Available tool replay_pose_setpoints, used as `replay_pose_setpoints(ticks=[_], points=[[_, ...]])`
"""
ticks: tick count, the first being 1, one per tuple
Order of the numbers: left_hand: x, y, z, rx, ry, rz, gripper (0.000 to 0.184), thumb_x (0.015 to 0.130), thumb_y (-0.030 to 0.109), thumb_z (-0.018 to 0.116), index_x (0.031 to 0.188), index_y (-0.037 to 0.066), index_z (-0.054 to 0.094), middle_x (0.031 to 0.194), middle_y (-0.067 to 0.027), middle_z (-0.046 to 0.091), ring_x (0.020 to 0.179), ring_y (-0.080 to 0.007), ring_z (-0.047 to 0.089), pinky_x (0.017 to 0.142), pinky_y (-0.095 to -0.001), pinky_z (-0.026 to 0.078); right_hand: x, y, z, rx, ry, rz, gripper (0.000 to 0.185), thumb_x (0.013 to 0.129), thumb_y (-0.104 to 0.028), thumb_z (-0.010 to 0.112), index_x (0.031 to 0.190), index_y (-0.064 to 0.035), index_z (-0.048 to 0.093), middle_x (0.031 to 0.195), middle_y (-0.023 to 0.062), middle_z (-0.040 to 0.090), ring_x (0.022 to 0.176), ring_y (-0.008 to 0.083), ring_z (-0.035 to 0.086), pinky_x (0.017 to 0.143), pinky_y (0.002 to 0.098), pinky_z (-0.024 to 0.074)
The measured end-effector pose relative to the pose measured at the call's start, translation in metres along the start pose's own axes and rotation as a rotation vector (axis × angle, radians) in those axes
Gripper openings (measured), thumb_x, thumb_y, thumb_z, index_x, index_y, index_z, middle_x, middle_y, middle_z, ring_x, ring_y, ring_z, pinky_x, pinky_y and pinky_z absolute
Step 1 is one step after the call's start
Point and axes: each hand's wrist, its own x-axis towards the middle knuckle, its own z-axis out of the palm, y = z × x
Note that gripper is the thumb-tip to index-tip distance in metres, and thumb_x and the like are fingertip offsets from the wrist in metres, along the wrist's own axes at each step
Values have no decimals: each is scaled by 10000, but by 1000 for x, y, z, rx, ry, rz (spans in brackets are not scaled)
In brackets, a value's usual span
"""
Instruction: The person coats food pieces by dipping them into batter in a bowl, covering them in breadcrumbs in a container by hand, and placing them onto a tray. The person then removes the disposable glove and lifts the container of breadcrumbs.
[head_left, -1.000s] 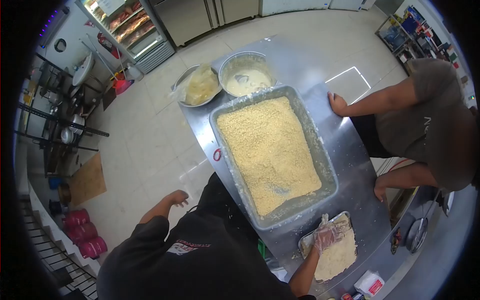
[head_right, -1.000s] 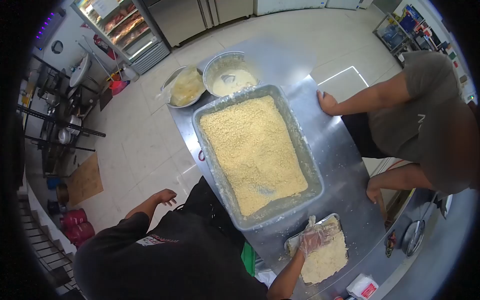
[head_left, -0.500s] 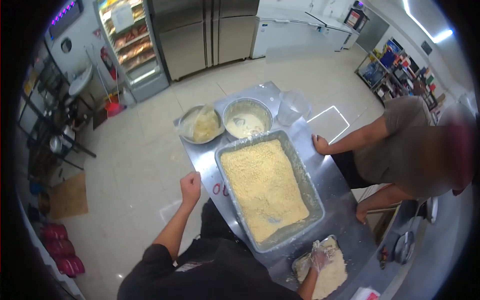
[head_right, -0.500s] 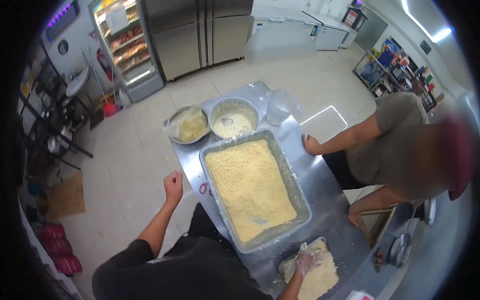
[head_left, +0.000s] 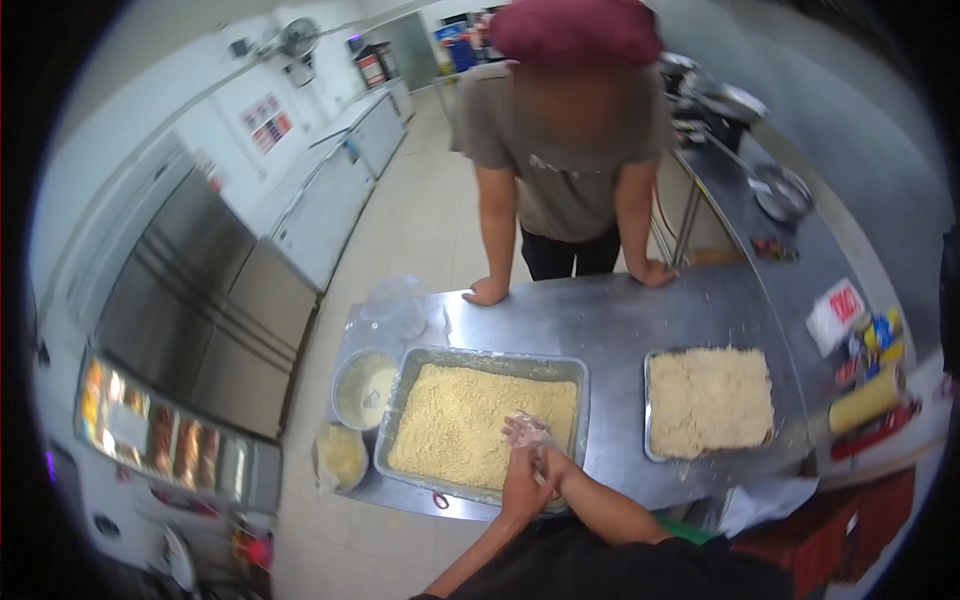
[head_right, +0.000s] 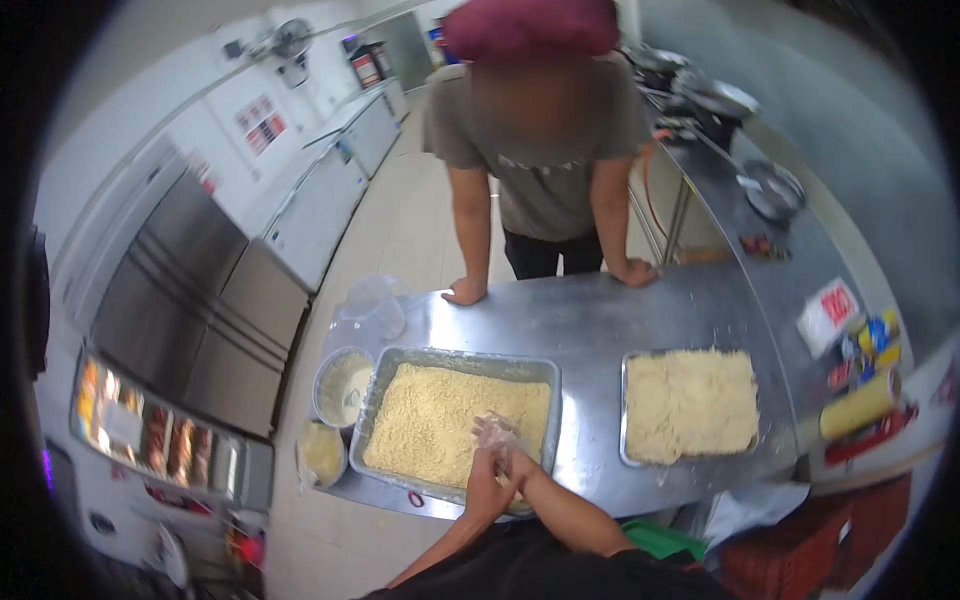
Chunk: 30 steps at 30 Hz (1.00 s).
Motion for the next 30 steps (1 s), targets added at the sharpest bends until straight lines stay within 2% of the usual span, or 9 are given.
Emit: replay_pose_setpoints(ticks=[3, 8, 13, 16, 19, 22, 25, 29, 30], points=[[21, -9, -4, -211, -2, -250, 424, 779, 93, 681, 1159, 40, 500, 875, -121, 607, 624, -184, 565, 593, -318, 463, -6, 2, 17, -55, 208, 165, 367, 948, -376, 406, 1142, -113, 574, 1102, 54, 598, 940, 170, 559, 791, 334, 462], [42, -65, -12, -24, 73, -123, 129, 805, 24, 616, 893, 26, 711, 672, -97, 638, 594, -146, 591, 580, -268, 463, 21, 48, 11, -431, 133, -160, 371, 955, -340, 393, 1156, -82, 567, 1106, 72, 605, 984, 190, 558, 853, 326, 431], [71, -142, -32, -291, 50, -250, 131, 765, 35, 644, 864, -40, 687, 730, -113, 680, 640, -145, 622, 628, -262, 488, -39, 8, 109, -857, 30, -247, 370, 963, -290, 395, 1146, -17, 565, 1061, 71, 606, 1002, 195, 545, 894, 320, 399], [98, -165, -55, -189, 121, -230, 117, 761, 48, 657, 829, -42, 690, 697, -96, 667, 613, -137, 607, 595, -260, 479, -28, 15, 107, -714, -138, -498, 382, 946, -268, 485, 1246, -35, 523, 1104, 60, 580, 949, 134, 513, 869, 285, 408], [115, -176, -94, 75, 179, -282, 99, 764, 60, 652, 782, -33, 680, 658, -83, 645, 574, -129, 585, 544, -267, 460, -85, -21, 112, -1018, -251, -173, 418, 948, -243, 499, 1321, -54, 471, 1201, 74, 555, 1036, 147, 520, 906, 274, 419], [128, -199, -139, -94, 238, -286, 118, 774, 92, 666, 767, -26, 665, 630, -72, 621, 539, -125, 557, 504, -266, 439, -134, -30, 83, -895, -381, -212, 413, 926, -205, 548, 1308, -60, 486, 1205, 74, 552, 1018, 156, 550, 876, 270, 449], [139, -196, -184, -30, 366, -247, 132, 807, 107, 659, 768, -15, 628, 623, -52, 596, 514, -118, 533, 481, -255, 420, -181, -33, 66, -614, -225, -187, 351, 893, -166, 595, 1233, -87, 557, 947, 26, 569, 848, 97, 539, 767, 264, 458], [135, -129, -213, -221, 210, -92, 100, 852, 91, 618, 796, 15, 584, 702, -50, 587, 570, -106, 550, 500, -231, 439, -211, -16, 22, -667, 70, -379, 352, 875, -139, 609, 1212, -48, 561, 860, 27, 566, 791, 88, 563, 762, 246, 472], [136, -120, -214, -316, 167, -59, 88, 849, 78, 618, 808, 7, 584, 729, -50, 591, 613, -109, 557, 550, -232, 452, -220, -14, 17, -639, 143, -381, 345, 870, -79, 598, 1207, -21, 556, 929, 52, 609, 898, 109, 585, 828, 252, 476]])
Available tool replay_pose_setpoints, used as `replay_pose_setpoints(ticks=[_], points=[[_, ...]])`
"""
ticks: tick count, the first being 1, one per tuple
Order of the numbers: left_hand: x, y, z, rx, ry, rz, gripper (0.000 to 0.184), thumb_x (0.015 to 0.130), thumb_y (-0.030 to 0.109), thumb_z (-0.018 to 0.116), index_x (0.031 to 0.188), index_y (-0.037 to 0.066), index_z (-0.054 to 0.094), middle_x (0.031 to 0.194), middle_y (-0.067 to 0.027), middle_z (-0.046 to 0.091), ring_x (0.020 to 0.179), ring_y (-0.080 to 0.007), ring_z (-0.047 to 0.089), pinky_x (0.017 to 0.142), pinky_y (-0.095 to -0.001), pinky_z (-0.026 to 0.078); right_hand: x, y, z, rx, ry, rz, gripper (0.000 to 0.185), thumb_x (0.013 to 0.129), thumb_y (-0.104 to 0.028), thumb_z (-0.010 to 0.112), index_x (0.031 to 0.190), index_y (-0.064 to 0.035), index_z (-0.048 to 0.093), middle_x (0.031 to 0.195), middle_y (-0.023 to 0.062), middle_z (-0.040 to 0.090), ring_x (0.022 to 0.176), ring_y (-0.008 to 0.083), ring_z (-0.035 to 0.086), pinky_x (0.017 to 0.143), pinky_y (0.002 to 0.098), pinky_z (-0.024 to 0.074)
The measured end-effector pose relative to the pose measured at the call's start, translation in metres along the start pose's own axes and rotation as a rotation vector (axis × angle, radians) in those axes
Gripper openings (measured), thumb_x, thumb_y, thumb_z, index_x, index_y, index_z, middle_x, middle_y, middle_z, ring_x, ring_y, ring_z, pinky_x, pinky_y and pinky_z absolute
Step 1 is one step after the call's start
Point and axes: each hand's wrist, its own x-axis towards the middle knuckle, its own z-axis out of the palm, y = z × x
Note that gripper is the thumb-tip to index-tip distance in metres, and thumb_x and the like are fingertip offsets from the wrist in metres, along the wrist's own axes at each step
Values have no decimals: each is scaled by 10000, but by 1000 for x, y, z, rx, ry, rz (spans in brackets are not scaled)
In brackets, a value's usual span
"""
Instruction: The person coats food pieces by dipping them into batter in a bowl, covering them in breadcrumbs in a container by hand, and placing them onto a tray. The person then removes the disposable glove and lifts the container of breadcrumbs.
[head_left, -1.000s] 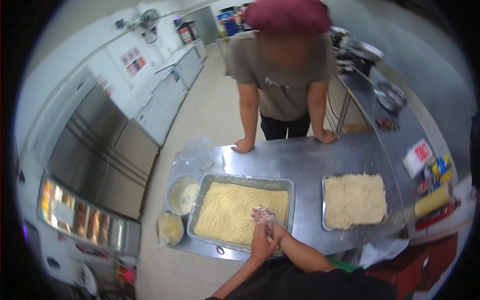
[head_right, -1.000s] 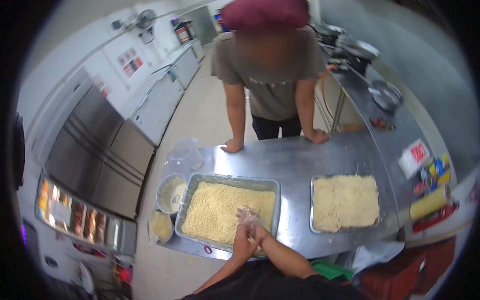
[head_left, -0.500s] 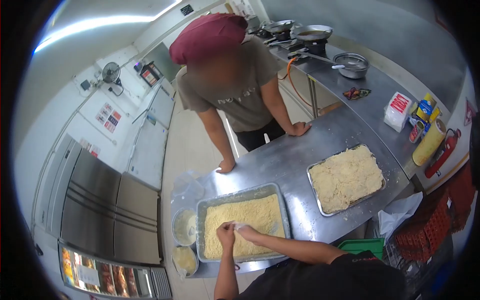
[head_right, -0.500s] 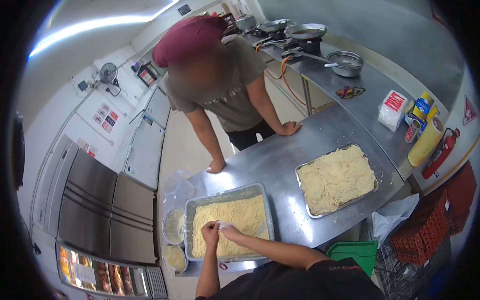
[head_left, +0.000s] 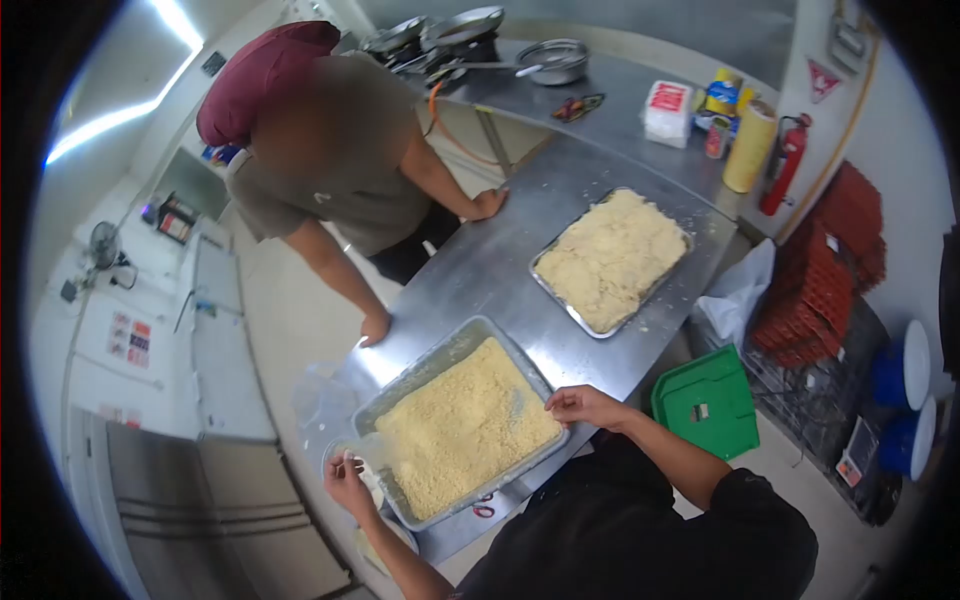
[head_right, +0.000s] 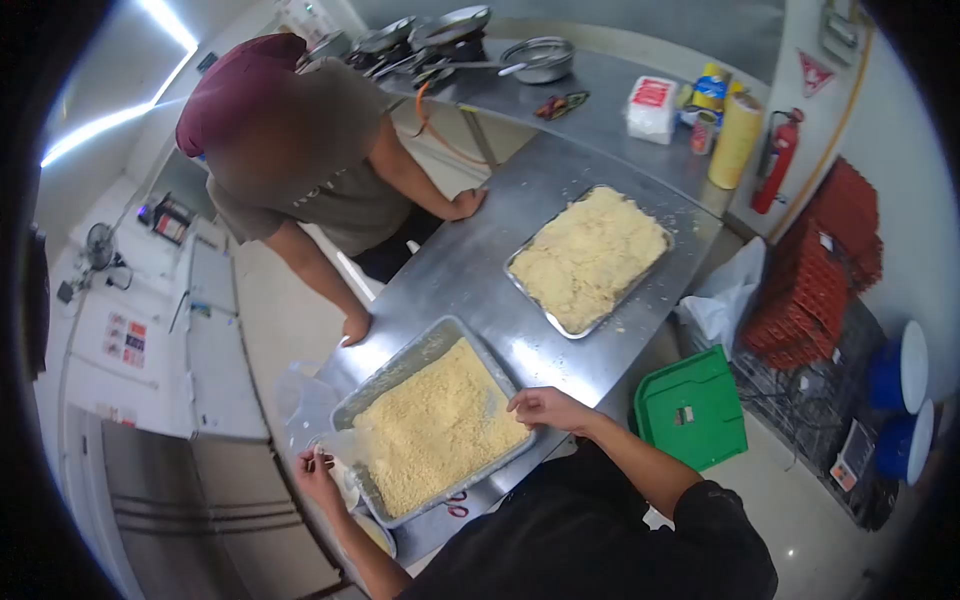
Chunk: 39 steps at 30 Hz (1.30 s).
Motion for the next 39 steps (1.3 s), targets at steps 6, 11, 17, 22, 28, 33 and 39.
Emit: replay_pose_setpoints(ticks=[6, 11, 17, 22, 28, 33, 39], points=[[-14, 42, 12, -215, -171, 122, 31, 837, -25, 585, 866, -16, 588, 837, -41, 602, 765, -117, 558, 743, -240, 454, -34, 11, 48, -33, 433, -156, 359, 860, 46, 530, 1219, 37, 522, 1167, 124, 606, 1053, 174, 583, 901, 284, 463], [-65, 70, 30, -436, -425, 83, 96, 826, -81, 555, 879, -11, 593, 893, -56, 603, 814, -113, 577, 759, -235, 458, -40, -21, 148, -381, 503, -206, 375, 821, 3, 566, 1196, -2, 546, 1073, 125, 636, 1007, 177, 599, 810, 289, 480], [-150, 65, 54, -537, -857, -3, 120, 837, -93, 550, 919, -22, 601, 961, -91, 609, 880, -140, 603, 781, -250, 486, -41, -17, 219, -958, 684, -420, 225, 758, -72, 601, 982, -62, 621, 846, 107, 600, 859, 295, 595, 737, 382, 470], [-176, 59, 44, -581, -1101, -56, 188, 828, -121, 463, 871, 1, 600, 1112, -149, 577, 912, -200, 627, 786, -280, 502, -90, 32, 173, -995, 837, -353, 208, 741, -72, 547, 932, -88, 629, 851, 113, 591, 831, 317, 594, 691, 407, 475], [-166, 29, 34, -612, -1006, -19, 192, 807, -76, 367, 650, 25, 414, 1101, -168, 553, 893, -227, 619, 714, -291, 488, -177, 139, 138, -782, 1001, -110, 169, 728, -116, 640, 887, -59, 630, 797, 147, 619, 762, 295, 624, 644, 381, 477], [-142, 29, 23, -366, -1039, -33, 175, 798, -77, 362, 677, 20, 445, 1029, -159, 562, 824, -190, 592, 699, -265, 464, -205, 253, 69, -198, 1014, 262, 125, 787, -161, 671, 889, -97, 635, 880, 43, 640, 729, 213, 629, 657, 354, 506], [-142, 23, 16, -292, -1003, 124, 169, 795, -85, 373, 685, 14, 453, 1050, -150, 573, 824, -199, 602, 738, -286, 471, -222, 321, 11, 766, 1368, -16, 209, 833, -163, 658, 1011, -128, 554, 931, -8, 586, 893, 180, 596, 779, 329, 489]])
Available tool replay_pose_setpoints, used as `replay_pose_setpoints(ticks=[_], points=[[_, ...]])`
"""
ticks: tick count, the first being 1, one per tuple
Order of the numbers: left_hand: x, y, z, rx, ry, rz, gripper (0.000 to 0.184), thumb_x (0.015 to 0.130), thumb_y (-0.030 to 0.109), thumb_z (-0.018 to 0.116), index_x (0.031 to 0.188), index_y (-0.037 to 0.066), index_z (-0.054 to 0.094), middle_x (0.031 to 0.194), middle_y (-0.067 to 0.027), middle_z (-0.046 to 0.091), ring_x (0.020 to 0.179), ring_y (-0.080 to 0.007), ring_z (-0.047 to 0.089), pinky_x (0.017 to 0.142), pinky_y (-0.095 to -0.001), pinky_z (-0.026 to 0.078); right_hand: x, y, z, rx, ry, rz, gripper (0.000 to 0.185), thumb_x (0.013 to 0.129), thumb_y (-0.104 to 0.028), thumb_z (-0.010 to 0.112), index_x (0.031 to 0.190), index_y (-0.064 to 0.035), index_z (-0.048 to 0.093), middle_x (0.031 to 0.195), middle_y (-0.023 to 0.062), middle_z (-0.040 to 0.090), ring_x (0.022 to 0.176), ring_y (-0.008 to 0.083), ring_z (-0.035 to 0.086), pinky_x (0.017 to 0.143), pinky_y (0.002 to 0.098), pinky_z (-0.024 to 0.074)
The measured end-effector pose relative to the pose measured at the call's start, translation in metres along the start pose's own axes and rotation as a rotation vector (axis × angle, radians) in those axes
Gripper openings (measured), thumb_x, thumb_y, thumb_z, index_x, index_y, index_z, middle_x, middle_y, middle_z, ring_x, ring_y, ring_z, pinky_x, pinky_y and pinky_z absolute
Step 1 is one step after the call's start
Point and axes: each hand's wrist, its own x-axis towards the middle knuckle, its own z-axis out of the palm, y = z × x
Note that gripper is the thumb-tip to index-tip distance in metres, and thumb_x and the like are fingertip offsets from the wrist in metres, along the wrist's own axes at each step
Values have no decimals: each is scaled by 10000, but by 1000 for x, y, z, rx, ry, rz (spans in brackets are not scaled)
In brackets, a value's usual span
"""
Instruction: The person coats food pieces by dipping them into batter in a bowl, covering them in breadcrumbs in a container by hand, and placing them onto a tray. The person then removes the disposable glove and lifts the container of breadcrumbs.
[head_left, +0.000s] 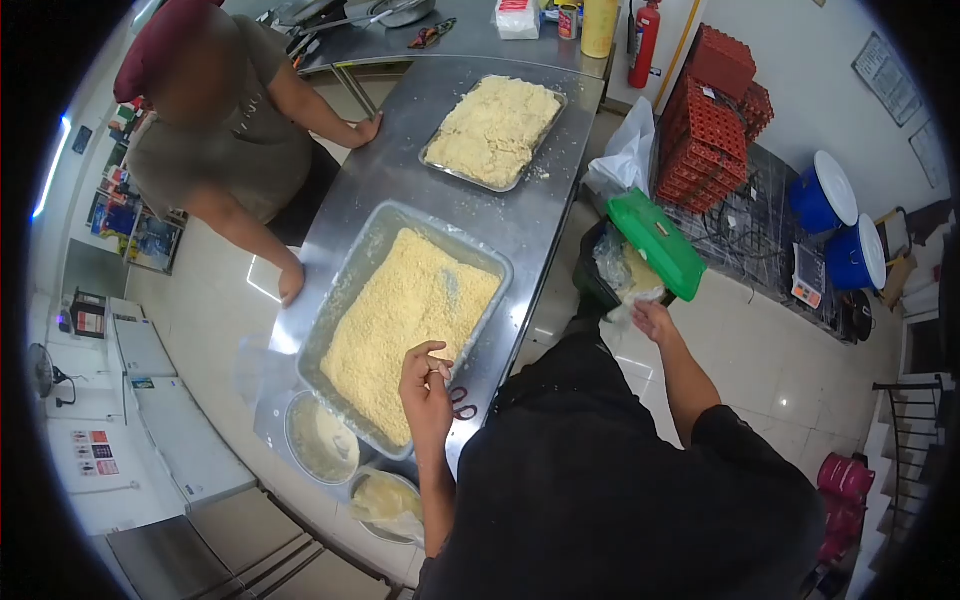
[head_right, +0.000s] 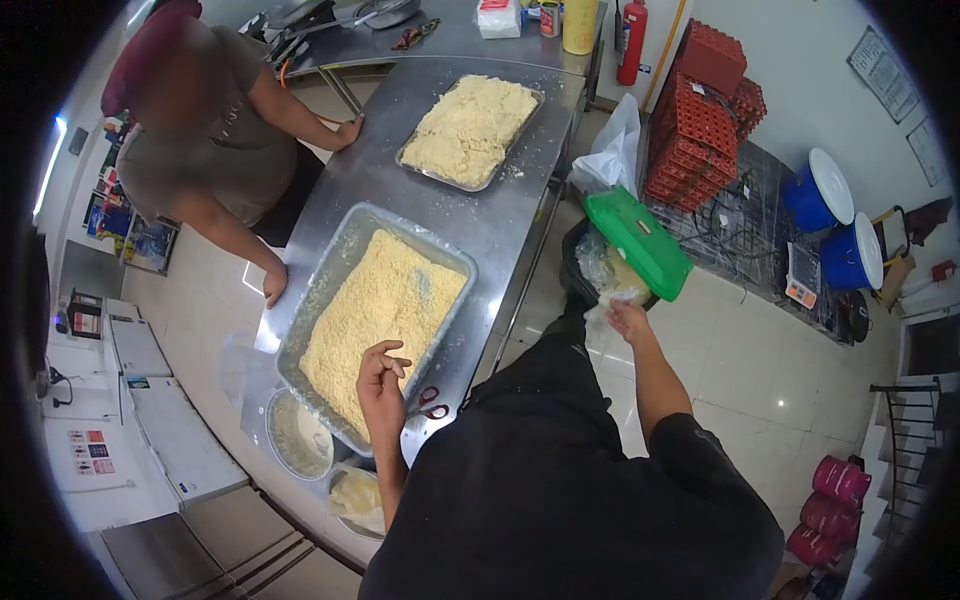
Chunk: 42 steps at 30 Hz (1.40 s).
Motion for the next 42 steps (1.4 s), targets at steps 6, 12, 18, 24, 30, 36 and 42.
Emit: replay_pose_setpoints(ticks=[6, 12, 18, 24, 30, 36, 42], points=[[-22, 23, 9, -6, -3, -131, 153, 758, -92, 384, 673, -15, 486, 1054, -151, 577, 831, -217, 593, 763, -310, 482, -8, -19, -2, 120, 92, -256, 593, 891, -183, 584, 1383, -201, 253, 1161, 46, 567, 1080, 222, 543, 870, 365, 468], [-54, -21, 14, 0, 50, -243, 162, 769, -81, 385, 676, 5, 486, 657, -88, 557, 610, -140, 491, 577, -260, 374, -57, -25, 59, -203, -256, 40, 720, 923, -238, 544, 1460, -237, 64, 1279, 98, 524, 1079, 260, 574, 859, 381, 486], [-50, 14, 15, 179, 124, -134, 141, 766, -56, 392, 676, 3, 483, 553, -103, 461, 510, -168, 455, 498, -303, 341, -89, -26, 154, -242, -506, -13, 351, 968, -368, 432, 1177, -96, 506, 1246, 133, 552, 1023, 248, 587, 821, 326, 473], [-42, 36, 14, 134, 168, -6, 122, 763, 22, 460, 645, -7, 463, 551, -137, 445, 495, -258, 462, 498, -340, 350, -203, -68, 249, 268, -1045, -6, 436, 970, -474, 337, 819, -109, 522, 1010, 108, 589, 884, 235, 567, 801, 332, 432], [-26, 47, 28, 151, 317, 49, 173, 793, 51, 537, 645, -5, 468, 558, -130, 450, 510, -231, 471, 513, -328, 362, -199, -79, 332, -268, -1382, -357, 145, 869, -213, 580, 961, -104, 601, 879, 86, 572, 822, 236, 555, 706, 377, 442], [-8, 61, 28, 29, 515, 146, 92, 821, 2, 591, 753, -13, 531, 663, -71, 536, 623, -134, 517, 592, -259, 410, -300, -138, 370, -1080, -1302, -1216, 481, 733, -113, 688, 1201, -88, 581, 1142, 121, 586, 1022, 276, 575, 866, 355, 454], [4, 73, 26, -523, 490, -125, 109, 855, -1, 603, 953, -46, 619, 835, -104, 645, 745, -119, 612, 692, -224, 479, -319, -127, 358, -1006, -1352, -1271, 366, 787, -109, 650, 1148, -64, 609, 1175, 105, 575, 1085, 275, 544, 903, 354, 432]])
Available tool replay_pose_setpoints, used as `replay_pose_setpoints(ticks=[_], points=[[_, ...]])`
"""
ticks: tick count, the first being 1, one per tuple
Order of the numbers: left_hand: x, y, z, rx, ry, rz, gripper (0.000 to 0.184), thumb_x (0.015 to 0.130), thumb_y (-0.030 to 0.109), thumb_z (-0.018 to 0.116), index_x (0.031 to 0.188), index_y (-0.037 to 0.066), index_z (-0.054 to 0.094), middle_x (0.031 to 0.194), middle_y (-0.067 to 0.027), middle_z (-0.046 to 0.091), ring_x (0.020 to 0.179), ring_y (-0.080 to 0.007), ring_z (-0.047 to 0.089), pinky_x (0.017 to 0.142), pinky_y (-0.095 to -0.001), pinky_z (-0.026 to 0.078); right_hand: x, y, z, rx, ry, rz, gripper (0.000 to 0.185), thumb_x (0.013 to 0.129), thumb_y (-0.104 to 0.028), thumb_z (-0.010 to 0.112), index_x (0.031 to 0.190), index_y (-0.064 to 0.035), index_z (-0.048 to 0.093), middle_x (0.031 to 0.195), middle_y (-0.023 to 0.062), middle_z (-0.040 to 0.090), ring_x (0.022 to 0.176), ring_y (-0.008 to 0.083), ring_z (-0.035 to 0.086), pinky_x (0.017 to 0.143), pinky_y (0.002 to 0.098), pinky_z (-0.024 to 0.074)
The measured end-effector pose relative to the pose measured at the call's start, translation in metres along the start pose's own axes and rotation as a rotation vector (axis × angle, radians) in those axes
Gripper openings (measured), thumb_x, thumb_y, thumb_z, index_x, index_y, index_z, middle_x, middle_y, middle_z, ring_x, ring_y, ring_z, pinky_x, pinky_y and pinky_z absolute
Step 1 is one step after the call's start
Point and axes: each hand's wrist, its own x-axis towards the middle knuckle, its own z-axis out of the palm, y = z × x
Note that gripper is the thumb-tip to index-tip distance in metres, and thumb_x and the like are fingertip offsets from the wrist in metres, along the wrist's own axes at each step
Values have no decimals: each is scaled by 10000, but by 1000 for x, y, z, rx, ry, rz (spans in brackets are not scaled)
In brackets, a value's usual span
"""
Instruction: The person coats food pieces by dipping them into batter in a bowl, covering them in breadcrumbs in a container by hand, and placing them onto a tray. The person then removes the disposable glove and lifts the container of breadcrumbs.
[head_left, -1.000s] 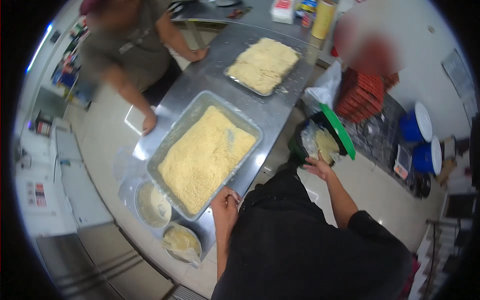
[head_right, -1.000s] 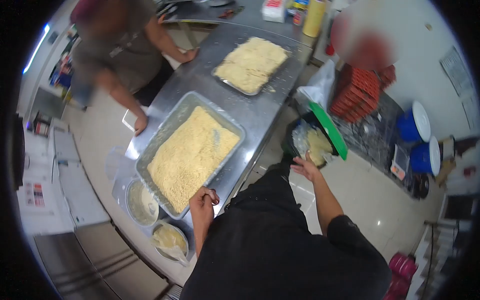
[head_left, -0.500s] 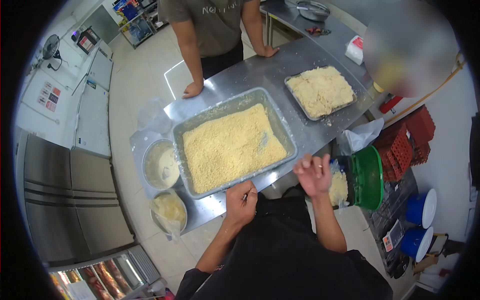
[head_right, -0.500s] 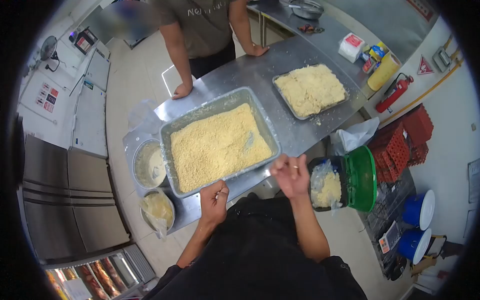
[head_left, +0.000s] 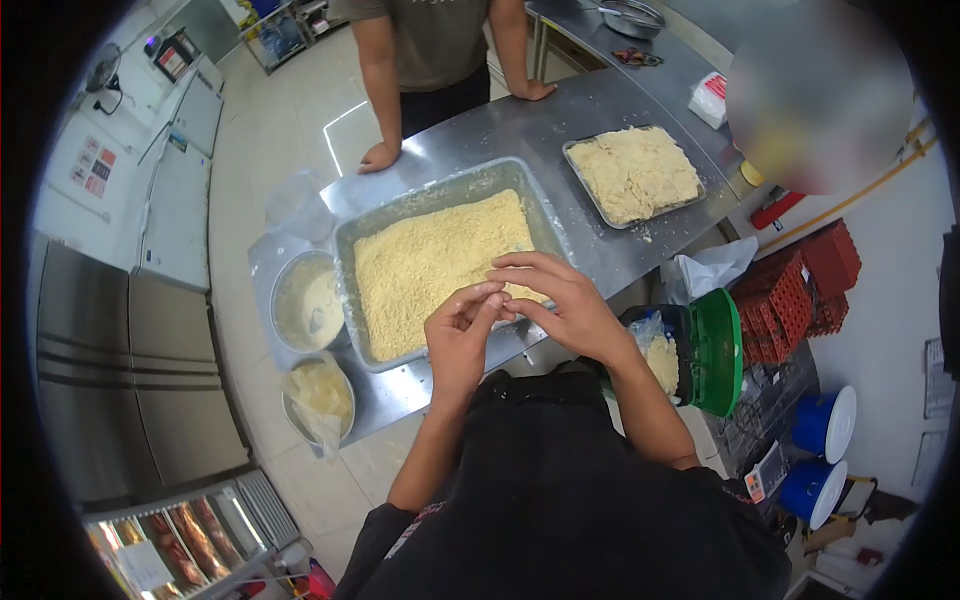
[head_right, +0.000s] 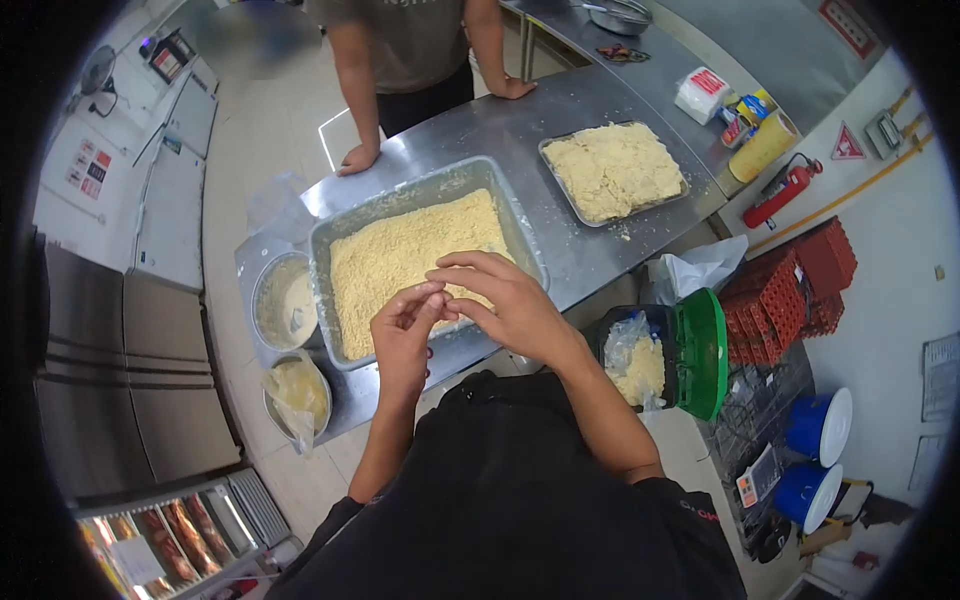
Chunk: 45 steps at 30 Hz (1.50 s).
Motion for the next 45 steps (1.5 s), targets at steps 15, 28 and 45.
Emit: replay_pose_setpoints(ticks=[15, 28, 45], points=[[25, -35, 33, 165, -244, 109, 663, 949, 420, 386, 1437, 10, 202, 1482, -196, 232, 1391, -306, 181, 1112, -438, 163, -19, 44, 76, 436, 365, 33, 813, 854, -401, 563, 1450, -23, 159, 1483, 270, 142, 1379, 413, 150, 1106, 459, 164], [12, 29, 33, 395, -393, 670, 652, 935, 493, 388, 1420, 73, 269, 1476, -204, 226, 1381, -334, 206, 1095, -460, 204, 57, 94, 59, 486, 369, 346, 688, 971, -392, 361, 1472, -82, 7, 1533, 166, 30, 1414, 305, 68, 1132, 403, 93], [75, -73, -23, -618, -891, -14, 532, 986, 463, 247, 1467, 368, 40, 1538, -75, 85, 1391, -270, 162, 1121, -455, 175, 8, -13, 62, -539, 111, -384, 528, 879, -370, 501, 1384, -241, 417, 1492, 136, 256, 1343, 305, 308, 1100, 433, 203]])
